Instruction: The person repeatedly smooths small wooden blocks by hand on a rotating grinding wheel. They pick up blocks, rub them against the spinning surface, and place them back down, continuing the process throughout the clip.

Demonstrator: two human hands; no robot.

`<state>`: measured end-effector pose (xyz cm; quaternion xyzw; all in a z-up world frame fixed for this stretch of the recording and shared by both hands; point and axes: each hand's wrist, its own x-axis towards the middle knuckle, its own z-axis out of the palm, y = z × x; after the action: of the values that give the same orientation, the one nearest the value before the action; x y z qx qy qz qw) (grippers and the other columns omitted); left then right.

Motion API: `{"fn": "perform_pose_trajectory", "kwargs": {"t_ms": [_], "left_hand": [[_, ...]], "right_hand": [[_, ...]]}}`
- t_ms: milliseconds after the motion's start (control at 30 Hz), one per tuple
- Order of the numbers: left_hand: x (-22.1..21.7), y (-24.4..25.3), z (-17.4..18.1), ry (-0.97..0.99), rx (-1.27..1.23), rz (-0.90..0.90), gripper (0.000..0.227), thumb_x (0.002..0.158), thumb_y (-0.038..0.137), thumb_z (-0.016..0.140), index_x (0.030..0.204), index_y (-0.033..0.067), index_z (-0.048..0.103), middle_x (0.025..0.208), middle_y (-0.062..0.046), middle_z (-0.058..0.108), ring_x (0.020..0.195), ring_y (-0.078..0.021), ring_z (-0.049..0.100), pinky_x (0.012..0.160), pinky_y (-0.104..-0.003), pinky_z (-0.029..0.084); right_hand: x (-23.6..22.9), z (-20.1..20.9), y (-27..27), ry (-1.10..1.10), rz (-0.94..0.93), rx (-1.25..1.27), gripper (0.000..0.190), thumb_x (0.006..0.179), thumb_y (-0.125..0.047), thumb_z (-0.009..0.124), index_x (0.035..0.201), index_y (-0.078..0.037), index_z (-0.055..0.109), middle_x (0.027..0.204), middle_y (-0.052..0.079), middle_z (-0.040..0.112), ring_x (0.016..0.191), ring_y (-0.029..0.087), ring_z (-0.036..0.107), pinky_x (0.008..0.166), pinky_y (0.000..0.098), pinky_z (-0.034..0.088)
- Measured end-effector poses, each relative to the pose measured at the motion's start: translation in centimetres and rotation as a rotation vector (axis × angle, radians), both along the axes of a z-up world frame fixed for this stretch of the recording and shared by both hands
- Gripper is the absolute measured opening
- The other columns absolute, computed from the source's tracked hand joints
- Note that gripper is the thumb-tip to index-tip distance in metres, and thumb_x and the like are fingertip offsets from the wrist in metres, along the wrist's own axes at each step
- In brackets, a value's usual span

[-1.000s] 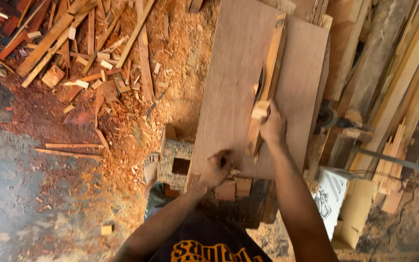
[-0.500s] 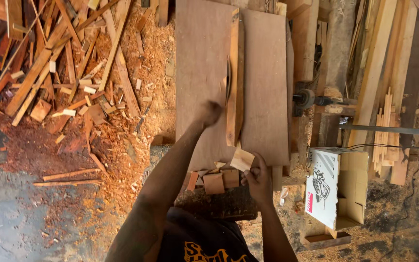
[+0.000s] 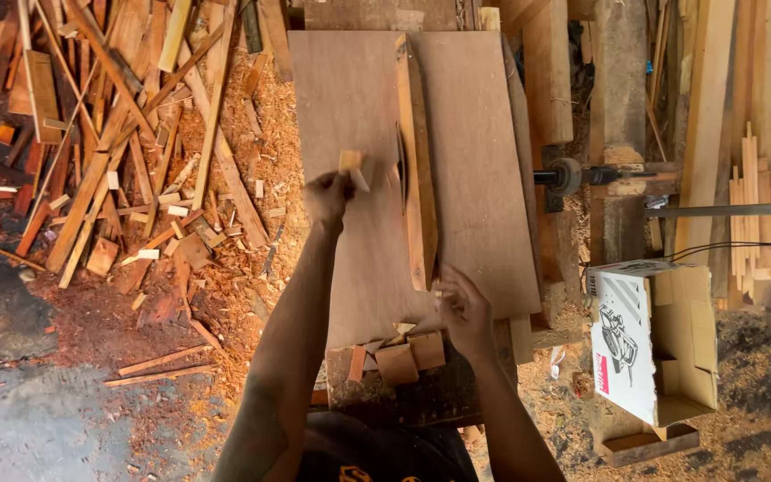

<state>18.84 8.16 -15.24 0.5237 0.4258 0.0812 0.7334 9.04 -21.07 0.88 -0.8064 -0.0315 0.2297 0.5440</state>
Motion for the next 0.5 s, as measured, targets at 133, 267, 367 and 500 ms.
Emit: {"fn": "perform_pose_trajectory", "kwargs": {"t_ms": [133, 267, 367, 500], "left_hand": [[4.9, 0.6, -2.0, 0.148, -0.005, 0.024, 0.026, 0.091, 0.016, 0.074, 0.105, -0.0066, 0.078, 0.086, -0.015, 0.078, 0.066, -0.0168, 0.073, 0.061, -0.031, 0.064], [2.9, 4.6, 0.2, 0.162, 0.121, -0.878, 0.023, 0.089, 0.017, 0.078, 0.105, 0.0005, 0.079, 0.095, -0.014, 0.079, 0.068, -0.0201, 0.074, 0.068, -0.033, 0.064], [-1.9, 8.3, 4.2, 0.420, 0.081, -0.971, 0.023, 0.092, 0.016, 0.076, 0.110, 0.0030, 0.078, 0.100, -0.015, 0.077, 0.071, -0.0260, 0.077, 0.072, -0.041, 0.068], [-8.6, 8.7, 9.9, 0.112, -0.035, -0.954, 0.024, 0.093, 0.024, 0.070, 0.110, 0.0082, 0.078, 0.099, -0.009, 0.079, 0.083, -0.0164, 0.075, 0.072, -0.035, 0.067]], "right_hand": [[-1.6, -1.4, -4.4, 0.059, -0.059, -0.071, 0.047, 0.094, -0.004, 0.065, 0.141, -0.002, 0.058, 0.109, 0.013, 0.075, 0.082, 0.013, 0.071, 0.068, 0.0271, 0.061], [-3.3, -2.8, -7.8, 0.128, -0.176, -0.077, 0.044, 0.093, -0.005, 0.068, 0.136, -0.001, 0.062, 0.106, 0.012, 0.075, 0.081, 0.014, 0.069, 0.069, 0.0254, 0.057], [-3.6, -3.2, -8.1, 0.123, -0.195, -0.087, 0.041, 0.093, -0.006, 0.069, 0.134, -0.001, 0.064, 0.102, 0.012, 0.074, 0.080, 0.013, 0.069, 0.069, 0.0257, 0.057], [-2.6, -2.2, -4.8, -0.043, -0.055, -0.203, 0.031, 0.097, -0.013, 0.071, 0.127, -0.002, 0.071, 0.101, 0.012, 0.077, 0.080, 0.014, 0.071, 0.071, 0.0265, 0.059]]}}
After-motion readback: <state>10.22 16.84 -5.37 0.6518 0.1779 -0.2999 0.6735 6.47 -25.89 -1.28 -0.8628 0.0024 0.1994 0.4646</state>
